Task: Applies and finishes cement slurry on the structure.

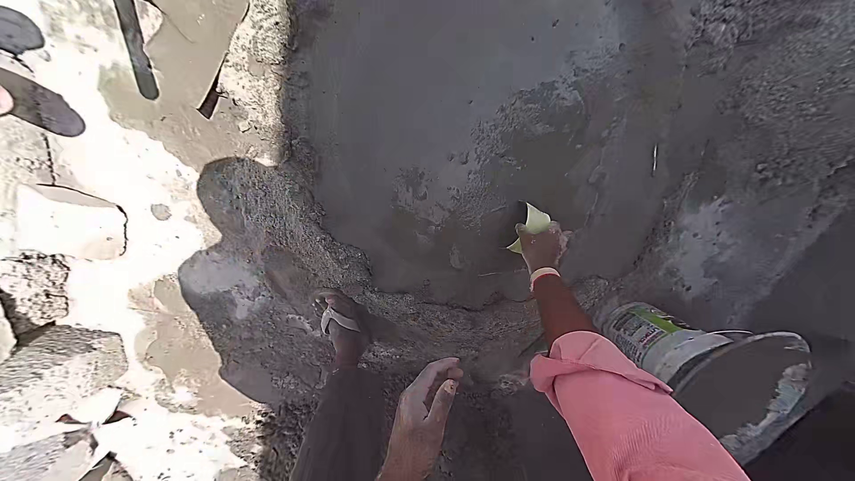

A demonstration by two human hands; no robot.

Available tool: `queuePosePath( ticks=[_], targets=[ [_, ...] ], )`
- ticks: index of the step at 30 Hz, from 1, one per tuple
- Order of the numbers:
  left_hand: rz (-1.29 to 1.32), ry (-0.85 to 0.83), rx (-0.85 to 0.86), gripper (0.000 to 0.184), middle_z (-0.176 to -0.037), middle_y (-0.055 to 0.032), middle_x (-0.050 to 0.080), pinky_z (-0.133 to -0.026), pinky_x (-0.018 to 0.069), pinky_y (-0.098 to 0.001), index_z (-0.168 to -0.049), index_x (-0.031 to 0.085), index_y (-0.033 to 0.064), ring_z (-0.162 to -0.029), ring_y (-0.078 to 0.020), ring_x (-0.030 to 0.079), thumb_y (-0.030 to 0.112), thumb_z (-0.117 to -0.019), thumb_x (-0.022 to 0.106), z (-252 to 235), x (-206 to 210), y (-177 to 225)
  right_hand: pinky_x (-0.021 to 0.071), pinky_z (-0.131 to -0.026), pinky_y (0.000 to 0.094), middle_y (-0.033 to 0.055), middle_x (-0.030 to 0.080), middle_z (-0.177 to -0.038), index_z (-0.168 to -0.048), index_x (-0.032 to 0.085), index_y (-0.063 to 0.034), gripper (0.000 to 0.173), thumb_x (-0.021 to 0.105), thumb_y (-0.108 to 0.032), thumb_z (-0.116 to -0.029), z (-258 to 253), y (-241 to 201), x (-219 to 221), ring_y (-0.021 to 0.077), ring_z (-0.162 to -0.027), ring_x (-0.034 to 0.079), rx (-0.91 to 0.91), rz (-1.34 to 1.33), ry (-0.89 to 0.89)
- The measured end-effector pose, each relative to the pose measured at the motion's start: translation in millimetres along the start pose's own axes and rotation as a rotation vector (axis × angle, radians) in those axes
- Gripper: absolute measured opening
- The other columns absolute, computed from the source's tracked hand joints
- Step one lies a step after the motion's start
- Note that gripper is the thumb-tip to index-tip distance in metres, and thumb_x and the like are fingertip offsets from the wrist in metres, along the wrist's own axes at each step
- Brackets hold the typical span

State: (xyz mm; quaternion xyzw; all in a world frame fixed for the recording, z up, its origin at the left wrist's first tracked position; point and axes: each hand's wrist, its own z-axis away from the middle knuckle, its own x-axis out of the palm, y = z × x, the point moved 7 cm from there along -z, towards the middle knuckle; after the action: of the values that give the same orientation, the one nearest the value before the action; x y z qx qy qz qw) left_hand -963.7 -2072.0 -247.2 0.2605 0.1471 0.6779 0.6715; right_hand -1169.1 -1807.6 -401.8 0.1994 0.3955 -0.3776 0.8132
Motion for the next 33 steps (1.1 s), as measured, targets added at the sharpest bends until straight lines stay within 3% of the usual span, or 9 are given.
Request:
queuePosePath(
  ticks=[9,11,13,15,17,22,28,31,33],
  targets=[
    [0.085,0.028,-0.001,0.041,-0.122,-0.0089,0.071,-0.098,0.0575,-0.0352,-0.135,0.06,-0.0011,-0.111,-0.0178,0.069,0.024,-0.1048,0.047,-1,-29,18,0.0383,-0.112,0.0589,0.0329,0.052,-0.14,-0.132,0.059,0.0086,0.066,0.082,-0.035,-0.0878,18,-59,24,0.0461,-0.136,0.047,-0.022,-0.182,-0.004],
    [0.076,0.035,0.002,0.042,-0.121,-0.0076,0.071,-0.098,0.0576,-0.0349,-0.135,0.06,-0.0003,-0.11,-0.0171,0.069,0.026,-0.105,0.047,-1,-28,16,0.0457,-0.103,0.0592,0.0304,0.06,-0.13,-0.123,0.065,0.0059,0.055,0.083,-0.031,-0.0863,20,-72,29,0.0431,-0.124,0.057,-0.049,-0.269,-0.053],
    [0.061,0.033,0.011,0.042,-0.121,-0.0072,0.071,-0.097,0.0577,-0.035,-0.135,0.06,0.0003,-0.11,-0.0173,0.069,0.027,-0.1051,0.048,-3,-24,12,0.058,-0.085,0.0501,0.0235,0.067,-0.114,-0.117,0.068,0.0028,0.036,0.079,-0.018,-0.0895,21,-77,41,0.0324,-0.099,0.068,-0.07,-0.518,-0.167],
    [0.041,0.029,0.02,0.042,-0.12,-0.0069,0.072,-0.097,0.0571,-0.0343,-0.135,0.061,0.0003,-0.109,-0.0167,0.069,0.026,-0.1044,0.048,-4,-17,7,0.0627,-0.074,0.0378,0.0192,0.066,-0.11,-0.126,0.063,0.0034,0.032,0.068,-0.002,-0.0949,28,-81,52,0.0231,-0.083,0.07,-0.079,-0.81,-0.337],
    [0.013,0.028,0.021,0.04,-0.12,-0.0067,0.072,-0.097,0.0569,-0.0334,-0.134,0.061,0.0003,-0.109,-0.0157,0.069,0.023,-0.1041,0.048,-7,-11,1,0.0625,-0.072,0.0352,0.0177,0.064,-0.113,-0.134,0.058,0.0032,0.036,0.06,0.003,-0.098,32,-88,61,0.0219,-0.081,0.069,-0.079,-1.004,-0.47],
    [-0.066,0.002,-0.017,0.041,-0.122,-0.0076,0.071,-0.099,0.0568,-0.0342,-0.136,0.061,0.0006,-0.112,-0.0164,0.069,0.025,-0.1048,0.048,-11,8,-16,0.0641,-0.08,0.0396,0.0159,0.067,-0.11,-0.132,0.057,0.0024,0.033,0.052,0.002,-0.0996,42,-85,59,0.0239,-0.087,0.072,-0.184,-1.303,-0.696],
    [-0.182,0.017,-0.04,0.043,-0.118,-0.005,0.072,-0.096,0.0577,-0.0345,-0.132,0.063,0.0031,-0.109,-0.0161,0.069,0.031,-0.1029,0.049,-15,29,-27,0.0622,-0.088,0.0418,0.0105,0.068,-0.116,-0.132,0.058,-0.0059,0.036,0.05,0.0,-0.098,63,-7,-15,0.0215,-0.097,0.072,-0.244,-1.53,-0.706],
    [-0.255,-0.023,0.017,0.044,-0.116,-0.0057,0.072,-0.091,0.0592,-0.0307,-0.131,0.062,0.0001,-0.106,-0.0131,0.07,0.029,-0.102,0.047,-17,46,-27,0.0601,-0.089,0.0385,0.0054,0.067,-0.121,-0.137,0.059,-0.0126,0.041,0.055,-0.003,-0.0971,70,89,-76,0.017,-0.102,0.069,-0.205,-1.538,-0.554],
    [-0.286,-0.077,0.05,0.045,-0.118,-0.0063,0.071,-0.092,0.0584,-0.0291,-0.132,0.06,-0.0014,-0.105,-0.0113,0.069,0.03,-0.1038,0.047,-19,53,-35,0.0604,-0.089,0.0395,0.0071,0.068,-0.118,-0.131,0.062,-0.0112,0.039,0.056,-0.002,-0.094,75,165,-114,0.018,-0.1,0.069,-0.12,-1.583,-0.416]
  ],
)
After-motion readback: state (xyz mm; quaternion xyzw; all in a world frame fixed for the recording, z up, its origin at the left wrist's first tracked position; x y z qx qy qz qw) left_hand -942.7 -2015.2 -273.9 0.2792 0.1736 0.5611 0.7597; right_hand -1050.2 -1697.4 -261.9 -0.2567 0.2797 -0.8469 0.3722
